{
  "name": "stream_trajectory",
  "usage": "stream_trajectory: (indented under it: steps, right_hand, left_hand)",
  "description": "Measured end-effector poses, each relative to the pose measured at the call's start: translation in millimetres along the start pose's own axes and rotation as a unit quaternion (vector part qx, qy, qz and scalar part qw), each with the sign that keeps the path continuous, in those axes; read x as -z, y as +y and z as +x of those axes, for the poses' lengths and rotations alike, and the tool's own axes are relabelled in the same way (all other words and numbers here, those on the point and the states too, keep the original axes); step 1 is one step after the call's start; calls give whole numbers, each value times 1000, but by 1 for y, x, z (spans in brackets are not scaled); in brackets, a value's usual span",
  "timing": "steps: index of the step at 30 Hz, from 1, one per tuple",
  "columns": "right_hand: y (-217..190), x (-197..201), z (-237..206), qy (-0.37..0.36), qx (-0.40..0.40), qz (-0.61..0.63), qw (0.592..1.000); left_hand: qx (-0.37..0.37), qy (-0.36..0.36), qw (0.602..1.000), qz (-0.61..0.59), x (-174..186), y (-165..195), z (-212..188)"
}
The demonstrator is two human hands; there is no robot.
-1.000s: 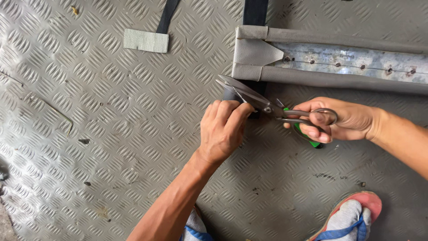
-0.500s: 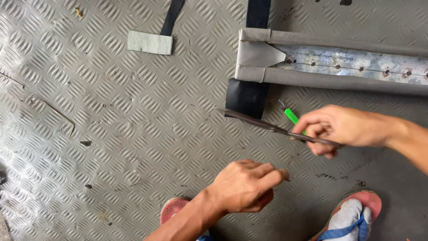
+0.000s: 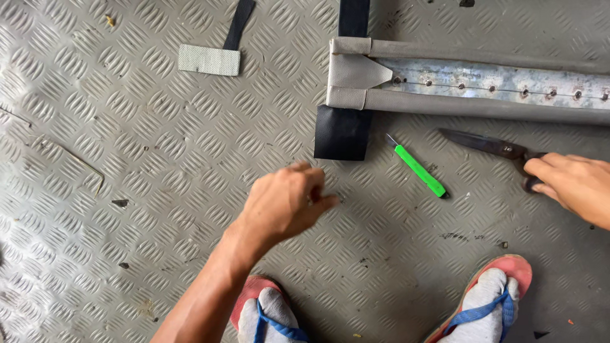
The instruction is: The person applies adhesive and wraps black protective material around the support structures and end caps of long upholstered frame assemblies using a utility knife and scissors to cut the pieces.
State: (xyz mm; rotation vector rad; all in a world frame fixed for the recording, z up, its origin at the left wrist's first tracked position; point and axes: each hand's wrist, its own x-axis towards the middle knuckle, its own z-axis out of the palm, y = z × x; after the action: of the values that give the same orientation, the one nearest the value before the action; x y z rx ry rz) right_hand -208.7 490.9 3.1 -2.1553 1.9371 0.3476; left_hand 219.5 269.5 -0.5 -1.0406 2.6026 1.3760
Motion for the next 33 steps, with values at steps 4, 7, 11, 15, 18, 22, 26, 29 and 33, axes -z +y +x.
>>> stream_trajectory:
  steps: [4, 7, 11, 15, 18, 22, 26, 29, 33]
  right_hand:
    - [-52, 49, 37, -119, -135, -72, 981]
    - [-117, 74, 82, 115, -43, 212, 969]
    - [-189, 69, 136, 187, -63, 361, 911]
    - [-214, 55, 157, 191, -146, 348, 906]
    - [-225, 46, 158, 201, -179, 340, 901]
    - [-230, 34, 160, 188, -203, 354, 893]
    - [-225, 20, 166, 201, -247, 486, 814]
    - [-223, 14, 168, 277, -243, 502, 782]
    - [-228, 13, 172, 253, -267, 550, 750]
  left_hand:
    - [10, 193, 981, -32, 8, -14, 19]
    - [50, 248, 959, -128, 6, -16, 49]
    - [127, 225, 936, -240, -1, -12, 83]
    - [57, 243, 933, -257, -6, -14, 90]
    - [69, 239, 941, -229, -3, -17, 92]
    - [110, 223, 944, -216, 0, -15, 98]
    - [107, 229, 943, -215, -2, -16, 101]
    - [85, 261, 943, -190, -10, -18, 102]
    - [15, 331, 931, -152, -25, -14, 98]
